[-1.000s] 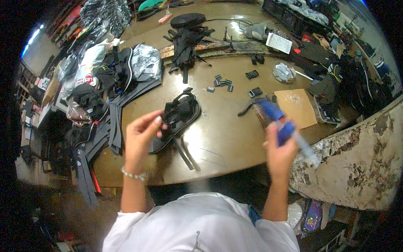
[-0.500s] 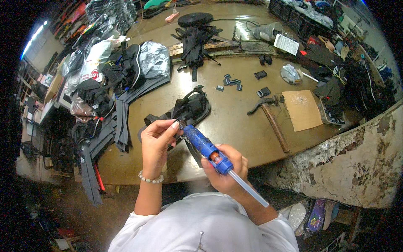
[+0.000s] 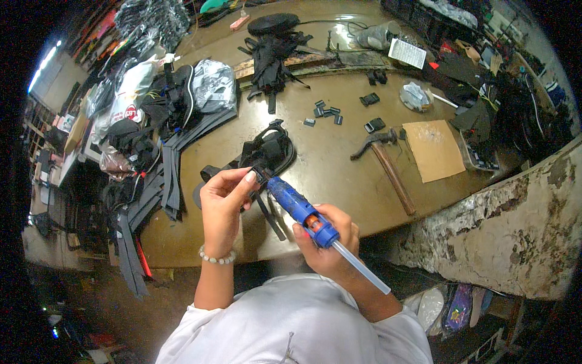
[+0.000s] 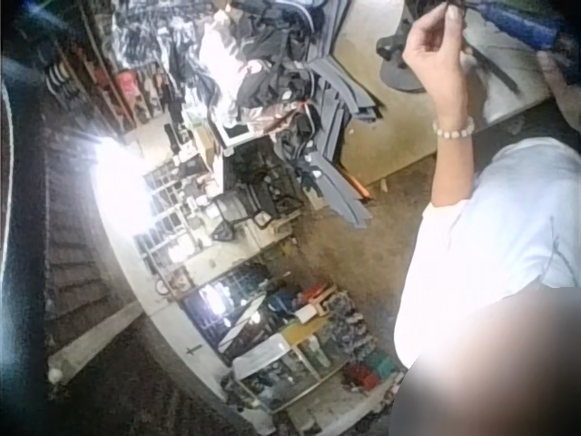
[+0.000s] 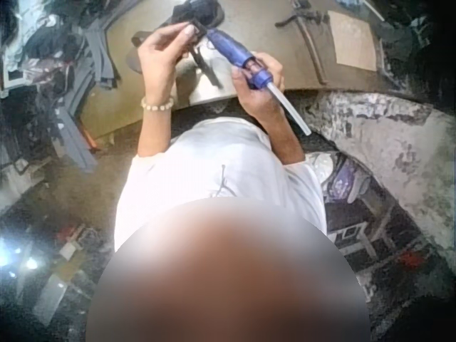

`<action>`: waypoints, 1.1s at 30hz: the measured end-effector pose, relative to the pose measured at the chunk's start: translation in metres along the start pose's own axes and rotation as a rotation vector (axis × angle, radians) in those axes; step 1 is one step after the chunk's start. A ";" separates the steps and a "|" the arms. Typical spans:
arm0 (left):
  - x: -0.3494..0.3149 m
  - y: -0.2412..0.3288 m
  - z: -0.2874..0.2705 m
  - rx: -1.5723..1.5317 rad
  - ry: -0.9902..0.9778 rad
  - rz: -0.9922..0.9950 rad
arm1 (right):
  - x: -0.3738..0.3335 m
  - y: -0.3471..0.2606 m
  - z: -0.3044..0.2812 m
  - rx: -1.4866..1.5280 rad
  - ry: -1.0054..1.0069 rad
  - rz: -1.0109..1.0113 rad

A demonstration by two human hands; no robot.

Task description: The person assembles a black sandal by attaching straps and plastic buckles to the sole. They use a hot glue gun to secure the components and thread the straps through the buckles, repeating the process for multiple parts.

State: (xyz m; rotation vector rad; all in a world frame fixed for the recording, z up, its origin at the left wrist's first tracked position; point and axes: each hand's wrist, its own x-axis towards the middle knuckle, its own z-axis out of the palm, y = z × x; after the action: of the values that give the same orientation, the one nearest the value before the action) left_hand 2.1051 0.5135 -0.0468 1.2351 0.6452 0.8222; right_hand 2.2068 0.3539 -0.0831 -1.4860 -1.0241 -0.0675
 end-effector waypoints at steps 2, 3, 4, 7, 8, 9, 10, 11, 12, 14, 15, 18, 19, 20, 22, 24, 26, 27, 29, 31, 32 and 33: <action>0.001 0.000 0.001 0.018 0.000 -0.018 | -0.002 -0.002 -0.003 -0.006 0.009 0.015; 0.002 0.000 0.002 0.027 0.003 -0.030 | -0.001 0.000 -0.007 -0.097 -0.004 -0.019; 0.003 0.000 0.002 0.015 -0.006 -0.026 | 0.002 0.004 -0.012 -0.188 -0.018 -0.054; 0.003 -0.002 0.002 -0.032 -0.020 -0.031 | 0.019 0.029 -0.044 -0.424 0.067 0.149; 0.003 -0.003 0.001 -0.057 -0.023 -0.035 | 0.033 0.046 -0.062 -0.451 0.244 0.291; 0.002 -0.004 0.000 -0.094 -0.029 -0.036 | 0.051 0.069 -0.081 -0.470 0.441 0.333; 0.001 -0.006 -0.002 -0.137 -0.050 -0.066 | 0.065 0.087 -0.104 -0.622 0.534 0.415; 0.001 -0.007 -0.005 -0.191 -0.073 -0.094 | 0.077 0.104 -0.122 -0.642 0.558 0.405; 0.000 -0.009 -0.008 -0.283 -0.119 -0.097 | 0.084 0.116 -0.137 -0.781 0.515 0.492; -0.004 -0.012 -0.013 -0.402 -0.127 -0.182 | 0.081 0.112 -0.159 -1.090 0.242 0.647; -0.005 -0.014 -0.013 -0.484 -0.139 -0.201 | 0.075 0.103 -0.160 -1.246 0.103 0.817; -0.015 -0.019 -0.009 -0.790 -0.230 -0.308 | 0.049 0.049 -0.115 -0.871 0.196 0.581; -0.019 -0.021 -0.005 -0.893 -0.289 -0.309 | 0.038 0.033 -0.083 -0.558 0.199 0.388; -0.024 -0.024 0.000 -0.938 -0.295 -0.340 | 0.028 0.021 -0.049 -0.073 0.060 0.376; -0.033 -0.028 0.007 -0.969 -0.299 -0.367 | 0.015 0.004 0.003 0.505 -0.056 0.342; -0.041 -0.031 0.008 -0.954 -0.265 -0.366 | 0.006 -0.003 0.037 0.780 -0.033 0.310; -0.047 -0.033 0.006 -0.853 -0.116 -0.372 | 0.003 -0.007 0.057 0.936 -0.027 0.309; -0.048 -0.034 0.005 -0.823 -0.166 -0.323 | 0.002 -0.009 0.060 0.976 -0.014 0.308; -0.046 -0.031 0.002 -0.783 -0.208 -0.232 | 0.005 -0.013 0.061 1.025 -0.019 0.410; -0.040 -0.023 0.000 -0.524 -0.213 -0.081 | 0.010 -0.013 0.058 0.999 0.013 0.344; -0.033 -0.017 -0.002 -0.280 -0.216 0.101 | 0.013 -0.011 0.052 1.000 0.012 0.356; -0.026 -0.011 -0.002 -0.024 -0.245 0.325 | 0.016 -0.008 0.046 1.027 0.001 0.342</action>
State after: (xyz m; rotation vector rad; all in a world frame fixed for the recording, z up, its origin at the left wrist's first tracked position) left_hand 2.0906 0.4919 -0.0585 1.4131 0.2374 0.9232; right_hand 2.1882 0.3989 -0.0784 -0.6809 -0.6113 0.6166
